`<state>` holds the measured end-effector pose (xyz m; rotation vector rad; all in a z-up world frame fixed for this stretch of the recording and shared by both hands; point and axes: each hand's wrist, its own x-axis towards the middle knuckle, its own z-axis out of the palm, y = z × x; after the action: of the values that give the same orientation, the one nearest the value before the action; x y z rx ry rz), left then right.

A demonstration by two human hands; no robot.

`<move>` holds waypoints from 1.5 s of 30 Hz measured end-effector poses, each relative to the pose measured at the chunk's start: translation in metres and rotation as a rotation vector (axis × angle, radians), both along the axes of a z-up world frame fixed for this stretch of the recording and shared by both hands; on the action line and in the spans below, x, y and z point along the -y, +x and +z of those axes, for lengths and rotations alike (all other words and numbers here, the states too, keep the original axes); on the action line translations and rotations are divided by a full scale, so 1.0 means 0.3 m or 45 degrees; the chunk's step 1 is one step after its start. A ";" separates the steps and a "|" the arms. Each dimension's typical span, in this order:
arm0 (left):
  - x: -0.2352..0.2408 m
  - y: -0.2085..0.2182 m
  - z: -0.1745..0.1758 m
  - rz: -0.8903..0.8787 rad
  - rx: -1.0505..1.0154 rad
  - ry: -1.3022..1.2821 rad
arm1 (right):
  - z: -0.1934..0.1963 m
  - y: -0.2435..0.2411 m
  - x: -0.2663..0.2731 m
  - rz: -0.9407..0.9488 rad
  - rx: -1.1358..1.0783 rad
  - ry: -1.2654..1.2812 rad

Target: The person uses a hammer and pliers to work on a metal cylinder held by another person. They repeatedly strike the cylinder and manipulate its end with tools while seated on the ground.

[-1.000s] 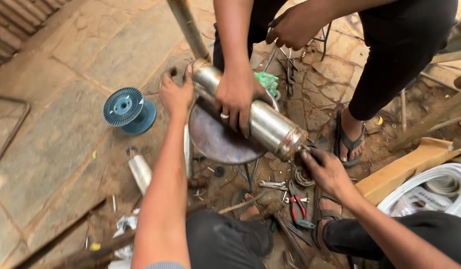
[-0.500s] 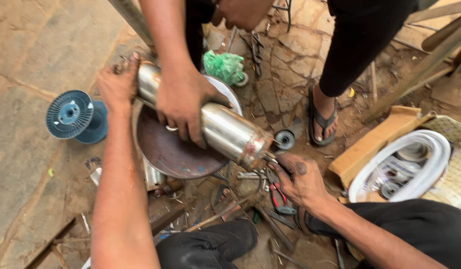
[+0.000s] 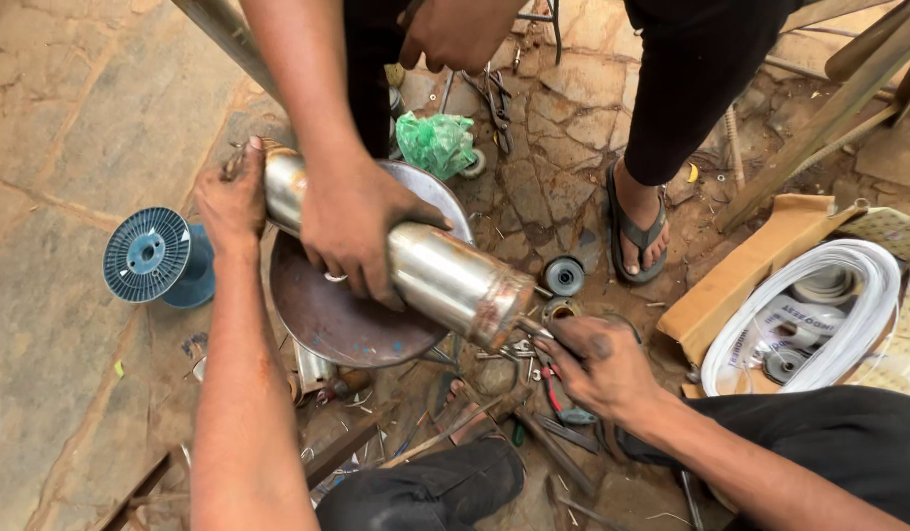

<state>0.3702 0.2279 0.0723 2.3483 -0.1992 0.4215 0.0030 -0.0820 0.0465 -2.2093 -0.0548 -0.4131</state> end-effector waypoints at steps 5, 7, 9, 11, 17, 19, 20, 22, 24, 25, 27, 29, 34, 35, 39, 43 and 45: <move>-0.024 0.012 -0.029 -0.017 0.151 0.036 | -0.015 -0.004 0.005 -0.073 -0.371 -0.134; -0.009 0.022 -0.028 -0.015 0.083 0.016 | -0.016 -0.012 0.015 -0.043 -0.224 -0.110; -0.003 0.027 -0.027 0.043 -0.109 -0.011 | -0.023 -0.017 0.023 0.024 -0.018 -0.096; -0.017 0.024 -0.026 0.046 -0.033 0.007 | -0.040 -0.018 0.015 -0.031 -0.276 -0.143; -0.005 0.030 -0.039 -0.021 -0.037 -0.130 | -0.041 -0.024 0.031 0.009 -0.125 -0.114; -0.016 0.033 -0.055 -0.023 -0.064 -0.161 | -0.020 -0.019 0.022 0.000 -0.112 -0.149; -0.023 0.039 -0.059 -0.035 -0.014 -0.136 | -0.007 -0.013 0.017 -0.023 -0.169 -0.157; -0.034 0.043 -0.065 -0.029 0.098 -0.048 | 0.008 0.002 0.005 -0.036 -0.263 -0.165; -0.034 0.041 -0.057 -0.005 0.217 0.084 | 0.023 0.003 0.004 -0.025 -0.342 -0.156; -0.018 0.044 -0.056 -0.027 0.158 0.021 | 0.026 -0.002 0.008 -0.024 -0.332 -0.160; -0.011 0.037 -0.054 -0.051 0.031 -0.095 | 0.024 -0.012 0.012 0.000 -0.319 -0.163; -0.019 0.033 -0.053 -0.046 0.005 -0.165 | 0.019 -0.011 0.011 0.002 -0.182 -0.135; -0.026 0.031 -0.060 0.000 0.111 -0.053 | 0.019 -0.005 0.011 0.019 -0.266 -0.212; -0.008 0.039 -0.061 0.017 0.041 -0.097 | 0.024 -0.006 0.017 0.030 -0.249 -0.217; -0.005 0.032 -0.057 -0.006 0.134 -0.065 | 0.047 -0.024 0.014 -0.016 -0.180 -0.189; -0.017 0.029 -0.045 0.002 -0.007 -0.125 | 0.027 -0.010 0.003 -0.026 -0.325 -0.130; -0.010 0.029 -0.044 -0.040 0.018 -0.151 | 0.009 -0.013 0.006 -0.020 -0.258 -0.215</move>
<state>0.3791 0.2310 0.0590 2.2239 -0.2118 0.4228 -0.0009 -0.0837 0.0492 -2.4082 0.0383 -0.1974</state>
